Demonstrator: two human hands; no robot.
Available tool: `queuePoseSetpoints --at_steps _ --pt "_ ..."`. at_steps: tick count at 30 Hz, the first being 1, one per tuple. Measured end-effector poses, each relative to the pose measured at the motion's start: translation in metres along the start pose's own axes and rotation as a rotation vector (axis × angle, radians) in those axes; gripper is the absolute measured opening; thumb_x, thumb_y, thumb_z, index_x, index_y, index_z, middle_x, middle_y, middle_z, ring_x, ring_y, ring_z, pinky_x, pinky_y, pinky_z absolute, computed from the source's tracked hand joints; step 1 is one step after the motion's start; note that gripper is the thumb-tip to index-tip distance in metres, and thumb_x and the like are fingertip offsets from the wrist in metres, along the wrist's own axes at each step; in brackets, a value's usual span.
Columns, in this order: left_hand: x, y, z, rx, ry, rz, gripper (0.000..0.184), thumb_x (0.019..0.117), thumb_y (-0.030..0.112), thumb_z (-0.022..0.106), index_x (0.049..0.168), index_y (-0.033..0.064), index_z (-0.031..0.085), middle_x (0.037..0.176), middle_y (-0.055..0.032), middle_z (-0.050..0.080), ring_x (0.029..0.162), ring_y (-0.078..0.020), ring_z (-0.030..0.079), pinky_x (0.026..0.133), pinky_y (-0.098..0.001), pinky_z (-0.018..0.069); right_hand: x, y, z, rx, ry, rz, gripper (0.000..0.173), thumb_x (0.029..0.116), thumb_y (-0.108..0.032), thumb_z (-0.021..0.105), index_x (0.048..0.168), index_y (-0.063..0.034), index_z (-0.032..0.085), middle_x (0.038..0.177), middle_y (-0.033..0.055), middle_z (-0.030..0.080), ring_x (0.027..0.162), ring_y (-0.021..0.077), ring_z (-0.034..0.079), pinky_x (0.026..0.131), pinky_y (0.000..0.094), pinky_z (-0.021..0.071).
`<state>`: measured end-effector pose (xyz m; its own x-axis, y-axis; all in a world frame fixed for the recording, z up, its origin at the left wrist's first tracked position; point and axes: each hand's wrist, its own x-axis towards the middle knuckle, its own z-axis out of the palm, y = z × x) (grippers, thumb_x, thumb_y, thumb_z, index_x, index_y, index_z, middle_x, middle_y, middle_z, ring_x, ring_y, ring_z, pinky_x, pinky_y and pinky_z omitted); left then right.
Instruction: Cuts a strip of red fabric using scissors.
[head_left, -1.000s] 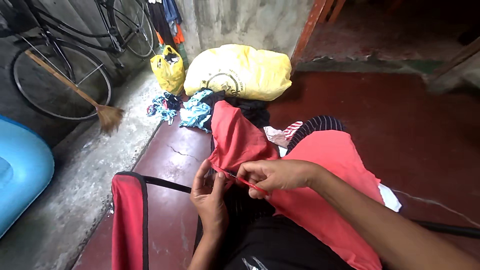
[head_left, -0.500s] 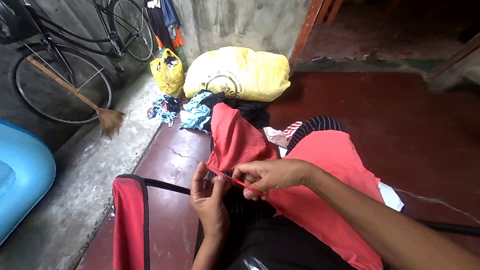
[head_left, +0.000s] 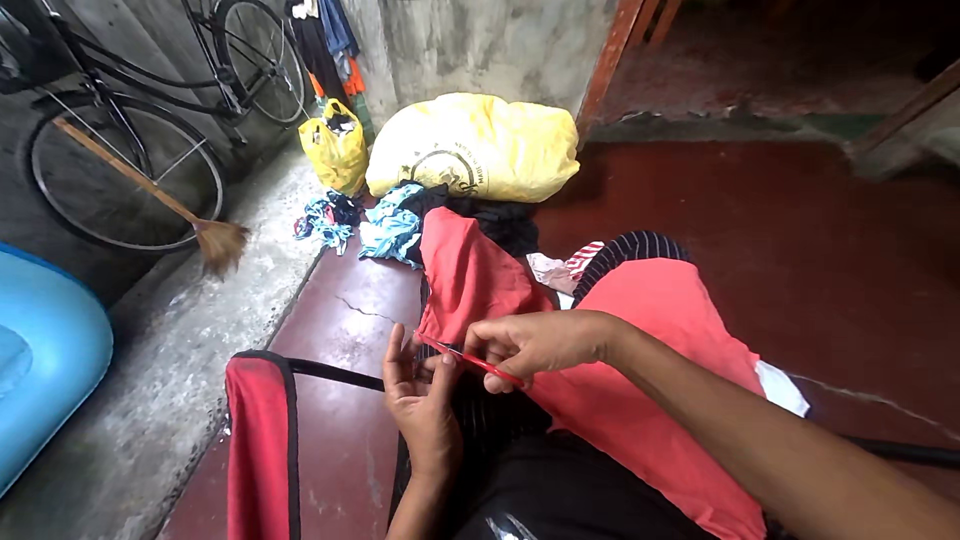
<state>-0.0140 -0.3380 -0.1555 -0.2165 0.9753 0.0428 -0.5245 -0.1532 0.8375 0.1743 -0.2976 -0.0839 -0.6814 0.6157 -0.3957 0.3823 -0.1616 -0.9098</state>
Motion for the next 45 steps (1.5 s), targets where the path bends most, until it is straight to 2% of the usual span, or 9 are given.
queuePoseSetpoints --at_steps 9,17,22,25,29,34,37,41,45 --pt "-0.002 -0.010 -0.004 -0.006 -0.182 -0.032 0.097 0.0763 -0.012 0.076 0.158 0.0158 0.033 0.123 -0.0167 0.060 0.075 -0.0199 0.067 0.072 -0.0353 0.0624 -0.009 0.009 -0.006 -0.072 -0.006 -0.015 0.031 0.0957 -0.019 0.071 0.122 -0.0080 0.057 0.079 0.0026 0.064 0.067 0.0087 0.059 0.060 0.0248 0.0491" --pt "-0.011 -0.014 -0.004 0.142 -0.517 -0.155 0.117 0.0789 -0.010 0.077 0.164 0.0182 0.001 0.129 -0.0185 0.056 0.076 -0.0218 0.069 0.072 -0.0356 0.0632 -0.050 0.023 0.001 -0.235 0.085 0.070 0.034 0.0935 -0.016 0.073 0.123 -0.0061 0.060 0.074 0.0030 0.061 0.062 0.0110 0.057 0.060 0.0295 0.0497" --pt "0.000 -0.005 -0.006 0.338 -0.727 -0.108 0.088 0.0886 -0.001 0.073 0.161 0.0100 0.023 0.137 -0.0158 0.058 0.089 -0.0218 0.071 0.081 -0.0366 0.0631 -0.082 0.017 0.006 -0.318 0.163 0.176 0.037 0.0947 -0.021 0.073 0.128 -0.0107 0.060 0.077 0.0015 0.062 0.065 0.0100 0.058 0.063 0.0297 0.0499" --pt "0.017 0.006 -0.009 0.366 -0.636 -0.179 0.064 0.0955 0.001 0.060 0.155 0.0110 0.040 0.130 -0.0142 0.065 0.093 -0.0245 0.072 0.085 -0.0411 0.0619 -0.087 0.018 0.009 -0.312 0.183 0.160 0.039 0.0954 -0.026 0.073 0.130 -0.0142 0.060 0.078 0.0006 0.062 0.064 0.0095 0.057 0.061 0.0287 0.0488" --pt "0.044 0.022 0.009 0.205 -0.405 -0.468 0.046 0.1056 0.007 0.036 0.151 0.0104 0.041 0.126 -0.0167 0.066 0.100 -0.0241 0.071 0.089 -0.0402 0.0576 -0.081 0.021 0.014 -0.273 0.187 0.099 0.041 0.0954 -0.028 0.073 0.132 -0.0153 0.059 0.081 0.0015 0.063 0.066 0.0101 0.058 0.062 0.0295 0.0499" --pt "0.096 0.012 0.049 -0.157 -0.232 -0.659 0.041 0.1051 0.016 0.046 0.145 0.0078 0.041 0.131 -0.0116 0.062 0.110 -0.0185 0.067 0.095 -0.0316 0.0554 -0.086 0.027 0.010 -0.042 0.280 -0.104 0.039 0.0902 -0.030 0.073 0.125 -0.0178 0.063 0.081 -0.0037 0.066 0.068 0.0040 0.061 0.063 0.0214 0.0516" --pt "0.143 0.000 0.086 -0.431 0.010 -0.697 0.023 0.0998 0.009 0.051 0.122 0.0032 0.049 0.109 -0.0134 0.063 0.096 -0.0230 0.068 0.086 -0.0353 0.0595 -0.099 0.028 0.006 0.137 0.403 -0.194 0.038 0.0856 -0.030 0.076 0.121 -0.0216 0.065 0.082 -0.0026 0.068 0.068 0.0050 0.065 0.064 0.0214 0.0564" --pt "0.180 -0.012 0.124 -0.428 0.065 -0.739 0.011 0.0936 0.004 0.058 0.099 0.0120 0.052 0.080 -0.0019 0.057 0.063 -0.0084 0.056 0.063 -0.0187 0.0542 -0.116 0.035 -0.002 0.286 0.541 -0.298 0.040 0.0826 -0.041 0.081 0.116 -0.0242 0.067 0.075 0.0001 0.065 0.065 0.0085 0.066 0.067 0.0267 0.0601" --pt "0.184 -0.010 0.156 -0.372 0.003 -0.782 0.018 0.0980 0.006 0.056 0.115 0.0077 0.048 0.098 -0.0085 0.057 0.079 -0.0130 0.063 0.070 -0.0215 0.0566 -0.134 0.050 -0.013 0.439 0.655 -0.466 0.042 0.0874 -0.042 0.078 0.122 -0.0214 0.068 0.078 -0.0001 0.064 0.068 0.0096 0.067 0.070 0.0314 0.0626"
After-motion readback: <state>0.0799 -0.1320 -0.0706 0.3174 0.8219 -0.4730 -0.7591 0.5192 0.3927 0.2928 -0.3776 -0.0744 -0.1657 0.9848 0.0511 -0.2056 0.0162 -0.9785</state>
